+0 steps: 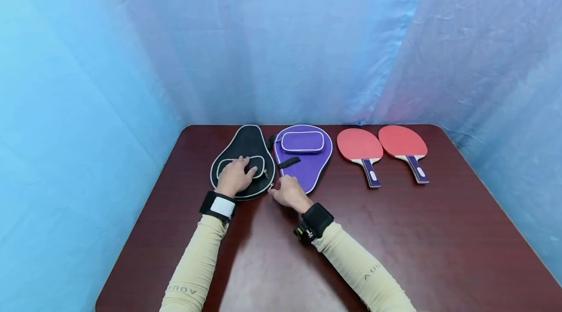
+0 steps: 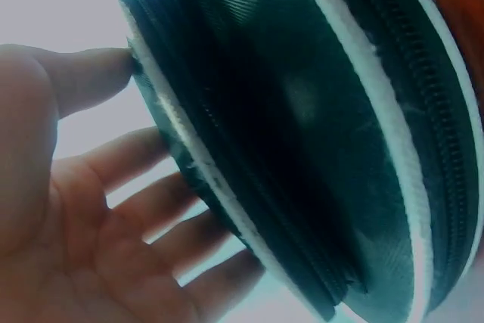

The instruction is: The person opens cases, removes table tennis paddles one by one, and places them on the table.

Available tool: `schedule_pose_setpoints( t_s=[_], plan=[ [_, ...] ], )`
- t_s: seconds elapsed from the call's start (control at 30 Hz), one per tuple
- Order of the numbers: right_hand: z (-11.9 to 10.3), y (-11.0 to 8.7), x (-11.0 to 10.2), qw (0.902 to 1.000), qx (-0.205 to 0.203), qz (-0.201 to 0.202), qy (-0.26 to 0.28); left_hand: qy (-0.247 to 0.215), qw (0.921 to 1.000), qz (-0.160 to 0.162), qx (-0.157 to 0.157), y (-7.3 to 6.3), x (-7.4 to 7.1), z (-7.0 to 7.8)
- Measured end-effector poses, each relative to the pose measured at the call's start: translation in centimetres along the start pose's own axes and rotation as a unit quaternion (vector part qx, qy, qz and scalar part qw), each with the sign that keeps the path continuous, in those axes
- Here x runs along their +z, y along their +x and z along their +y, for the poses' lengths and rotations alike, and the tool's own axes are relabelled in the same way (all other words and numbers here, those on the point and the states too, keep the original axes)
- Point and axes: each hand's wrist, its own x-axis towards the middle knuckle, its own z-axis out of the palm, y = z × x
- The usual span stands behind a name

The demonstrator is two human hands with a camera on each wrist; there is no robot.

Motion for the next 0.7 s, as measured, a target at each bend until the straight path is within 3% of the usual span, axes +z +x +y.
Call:
schedule_pose_setpoints(
  t_s=[0.3,0.7],
  plan=[
    [0.6,-0.5,0.9,0.9992,-0.016,0.030,-0.023,0.019,0.9998,0.010,-0.004,-2.1,0.3,1.3],
    [0.6,-0.4,1.7,0.9987,-0.020,0.045,-0.010,0.025,0.9992,0.032,-0.007,-2.4,0.3,1.4]
  ],
)
